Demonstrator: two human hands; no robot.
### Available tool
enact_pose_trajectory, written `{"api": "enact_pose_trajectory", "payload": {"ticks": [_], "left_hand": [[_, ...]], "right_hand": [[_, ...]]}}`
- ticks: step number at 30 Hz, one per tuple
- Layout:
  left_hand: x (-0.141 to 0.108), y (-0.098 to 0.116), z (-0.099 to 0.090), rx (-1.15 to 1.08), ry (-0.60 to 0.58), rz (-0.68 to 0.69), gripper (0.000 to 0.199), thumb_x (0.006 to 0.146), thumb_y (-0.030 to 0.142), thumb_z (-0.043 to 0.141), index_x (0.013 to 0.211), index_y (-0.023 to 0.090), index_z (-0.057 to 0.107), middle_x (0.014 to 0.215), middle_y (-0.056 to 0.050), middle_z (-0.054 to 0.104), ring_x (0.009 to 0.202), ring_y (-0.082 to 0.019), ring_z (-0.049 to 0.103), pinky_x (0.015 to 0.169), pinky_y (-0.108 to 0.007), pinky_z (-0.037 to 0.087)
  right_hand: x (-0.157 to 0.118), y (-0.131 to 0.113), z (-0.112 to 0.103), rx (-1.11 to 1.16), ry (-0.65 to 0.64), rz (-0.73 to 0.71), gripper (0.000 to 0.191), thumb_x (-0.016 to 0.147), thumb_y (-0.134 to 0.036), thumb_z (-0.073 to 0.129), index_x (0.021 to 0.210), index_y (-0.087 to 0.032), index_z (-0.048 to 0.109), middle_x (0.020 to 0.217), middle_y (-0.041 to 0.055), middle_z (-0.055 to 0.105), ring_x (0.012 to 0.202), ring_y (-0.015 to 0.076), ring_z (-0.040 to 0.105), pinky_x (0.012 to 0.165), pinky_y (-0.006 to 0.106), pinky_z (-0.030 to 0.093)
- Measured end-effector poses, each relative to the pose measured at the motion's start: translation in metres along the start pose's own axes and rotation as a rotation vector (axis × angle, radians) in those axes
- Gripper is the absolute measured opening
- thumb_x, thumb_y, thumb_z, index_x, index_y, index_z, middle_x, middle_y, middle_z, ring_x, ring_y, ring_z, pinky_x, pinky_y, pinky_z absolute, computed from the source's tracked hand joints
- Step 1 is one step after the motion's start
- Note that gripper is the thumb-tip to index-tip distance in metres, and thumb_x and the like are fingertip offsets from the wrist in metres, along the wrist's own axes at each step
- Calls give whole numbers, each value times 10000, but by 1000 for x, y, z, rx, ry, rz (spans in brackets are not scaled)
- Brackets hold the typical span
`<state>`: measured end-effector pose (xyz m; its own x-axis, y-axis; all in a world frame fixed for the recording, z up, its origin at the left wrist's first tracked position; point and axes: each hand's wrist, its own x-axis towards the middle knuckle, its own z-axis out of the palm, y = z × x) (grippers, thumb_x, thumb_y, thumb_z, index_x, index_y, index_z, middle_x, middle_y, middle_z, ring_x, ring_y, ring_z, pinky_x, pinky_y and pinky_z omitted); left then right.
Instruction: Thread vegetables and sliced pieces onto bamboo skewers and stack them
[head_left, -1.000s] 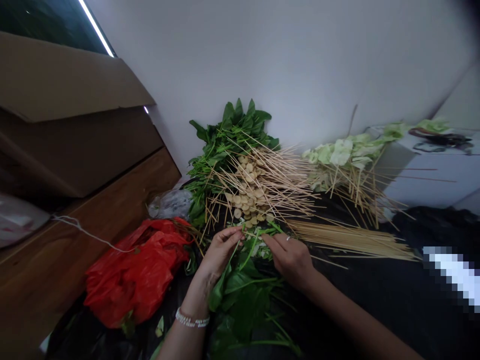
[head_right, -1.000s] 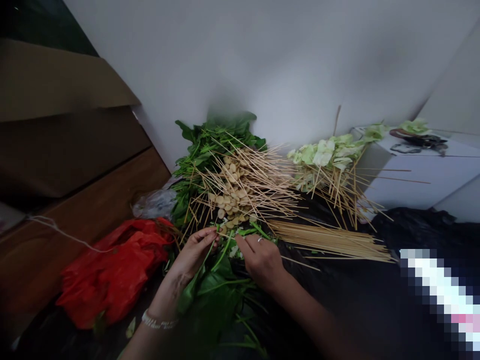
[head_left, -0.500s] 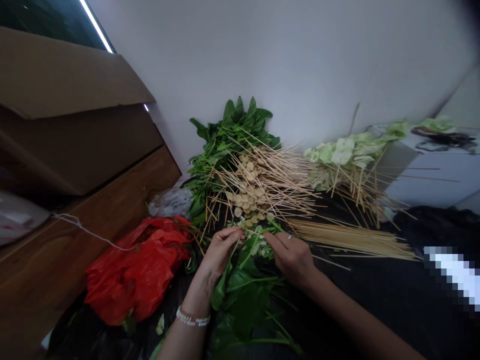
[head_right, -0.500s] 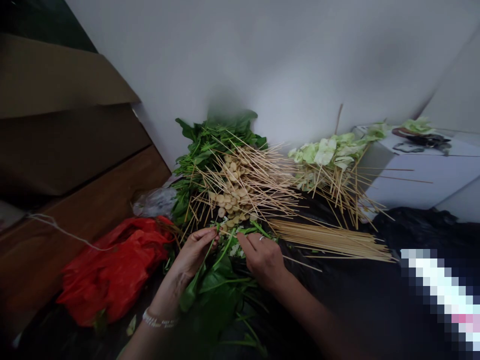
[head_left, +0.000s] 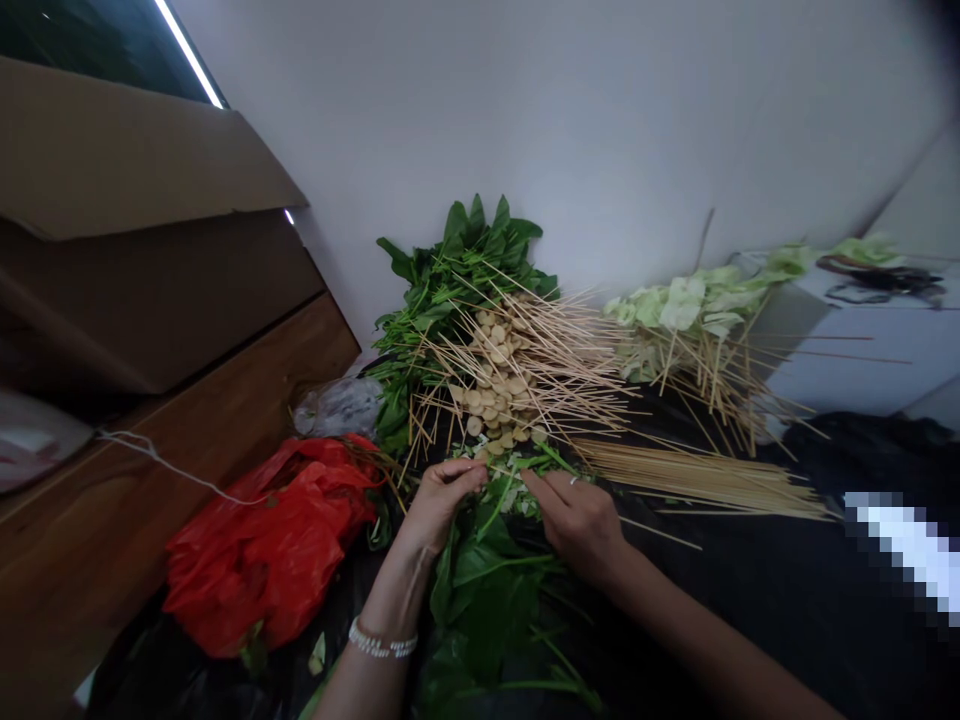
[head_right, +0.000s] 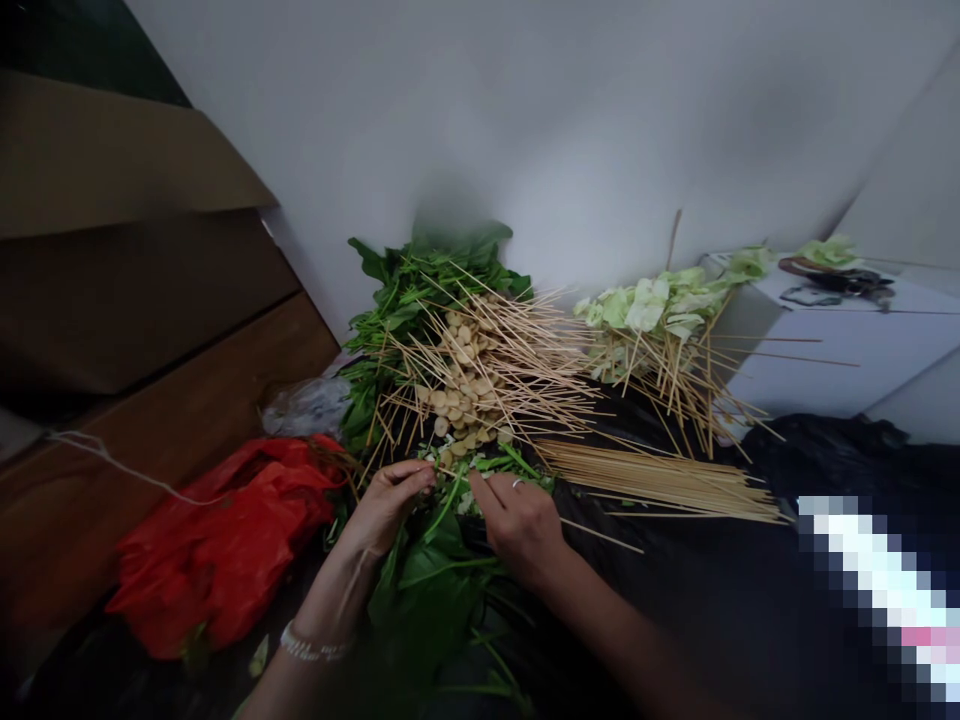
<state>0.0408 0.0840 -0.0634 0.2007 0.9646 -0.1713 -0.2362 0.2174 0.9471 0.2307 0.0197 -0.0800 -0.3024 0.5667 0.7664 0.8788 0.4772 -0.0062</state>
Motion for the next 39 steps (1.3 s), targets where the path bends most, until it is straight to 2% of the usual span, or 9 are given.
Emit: {"api": "enact_pose_trajectory", "payload": {"ticks": [5, 7, 17, 23, 28, 32, 39], "left_hand": [[-6, -6, 6, 105, -134, -25, 252, 541, 308, 897, 703, 148, 790, 656, -16, 703, 595, -89, 548, 613, -200, 417], [-7, -7, 7, 135, -151, -1, 238, 559, 302, 887, 712, 149, 791, 689, -22, 713, 626, -98, 559, 637, -206, 423], [-3, -9, 7, 107, -109, 19, 319, 525, 350, 908, 738, 144, 789, 662, -29, 712, 581, -90, 552, 601, -203, 435], [2, -6, 4, -204, 6, -78, 366, 497, 282, 931, 801, 143, 781, 701, -12, 723, 625, -71, 607, 623, -156, 476], [2, -1, 0, -368, -28, -139, 354, 571, 127, 884, 904, 131, 763, 845, -29, 748, 676, -70, 641, 660, -152, 513], [0, 0, 0, -389, -72, -150, 337, 605, 99, 862, 921, 144, 753, 771, -18, 745, 657, -76, 652, 641, -150, 517], [1, -3, 3, -314, -49, -99, 413, 529, 176, 920, 910, 137, 767, 777, -45, 766, 670, -86, 679, 677, -150, 528]], "right_hand": [[0, -4, 1, 41, 20, -14, 313, 927, -58, 395, 1071, -91, 671, 703, 39, 626, 633, 146, 554, 599, 273, 387], [0, -5, 1, 49, 15, -10, 300, 935, -70, 401, 1061, -94, 672, 698, 39, 623, 639, 147, 558, 606, 273, 389], [1, 2, 1, 22, 4, 0, 317, 934, -75, 396, 1086, -99, 673, 720, 44, 637, 644, 157, 562, 597, 284, 386], [1, 10, -1, -2, -22, 90, 294, 926, -84, 431, 1080, -131, 677, 719, 29, 635, 623, 139, 553, 586, 266, 373], [0, 6, 0, 29, -21, 38, 310, 914, -62, 417, 1073, -115, 677, 730, 40, 641, 648, 142, 564, 605, 263, 389], [0, 3, 1, 18, -23, 20, 309, 910, -62, 422, 1071, -117, 681, 718, 35, 633, 626, 149, 549, 595, 277, 374], [-1, 5, 2, 18, -31, 35, 317, 926, -76, 406, 1089, -120, 674, 740, 36, 640, 654, 153, 555, 617, 279, 376]]}}
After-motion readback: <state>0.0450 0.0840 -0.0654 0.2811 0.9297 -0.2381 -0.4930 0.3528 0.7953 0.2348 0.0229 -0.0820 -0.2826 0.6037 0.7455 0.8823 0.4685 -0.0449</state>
